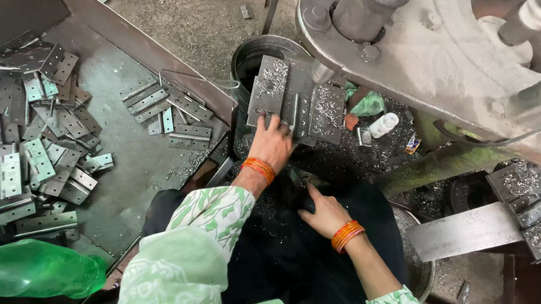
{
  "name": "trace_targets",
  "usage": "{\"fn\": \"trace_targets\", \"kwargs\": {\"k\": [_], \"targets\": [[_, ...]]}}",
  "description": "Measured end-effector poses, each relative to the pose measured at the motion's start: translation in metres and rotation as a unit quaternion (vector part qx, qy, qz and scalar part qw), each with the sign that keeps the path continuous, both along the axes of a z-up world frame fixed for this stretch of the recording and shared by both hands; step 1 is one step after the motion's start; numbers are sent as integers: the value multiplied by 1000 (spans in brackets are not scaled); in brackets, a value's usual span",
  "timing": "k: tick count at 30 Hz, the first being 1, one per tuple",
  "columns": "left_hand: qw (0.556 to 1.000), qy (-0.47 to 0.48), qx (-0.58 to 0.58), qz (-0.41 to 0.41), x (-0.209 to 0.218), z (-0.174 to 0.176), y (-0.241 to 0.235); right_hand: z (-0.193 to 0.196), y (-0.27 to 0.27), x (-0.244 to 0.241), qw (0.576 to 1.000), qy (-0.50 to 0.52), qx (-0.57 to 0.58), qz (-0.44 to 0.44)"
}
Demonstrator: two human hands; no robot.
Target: The person places small metal hinge pieces into a drilling or stamping machine one by one, uses a tool to remove debris, and pulls a lever to operate the machine.
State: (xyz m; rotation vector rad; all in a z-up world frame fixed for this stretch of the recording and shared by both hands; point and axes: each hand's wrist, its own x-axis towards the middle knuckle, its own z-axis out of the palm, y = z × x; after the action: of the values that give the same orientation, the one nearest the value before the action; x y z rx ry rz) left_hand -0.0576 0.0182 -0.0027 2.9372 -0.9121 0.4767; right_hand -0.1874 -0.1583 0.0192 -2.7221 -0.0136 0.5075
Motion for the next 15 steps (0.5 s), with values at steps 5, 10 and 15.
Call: {"fn": "trace_targets", "kwargs": {"k": [5,10,15], "targets": [[996,-81,7,-32,-25,1,17,1,0,-1,1000,11,-2,-12],[991,-123,5,-44,-22,11,20,0,0,-5,1000,-13,-3,1],[968,-122,-219,-8,-16,31,29,5,-2,3,1000,-25,-17,-6]]}}
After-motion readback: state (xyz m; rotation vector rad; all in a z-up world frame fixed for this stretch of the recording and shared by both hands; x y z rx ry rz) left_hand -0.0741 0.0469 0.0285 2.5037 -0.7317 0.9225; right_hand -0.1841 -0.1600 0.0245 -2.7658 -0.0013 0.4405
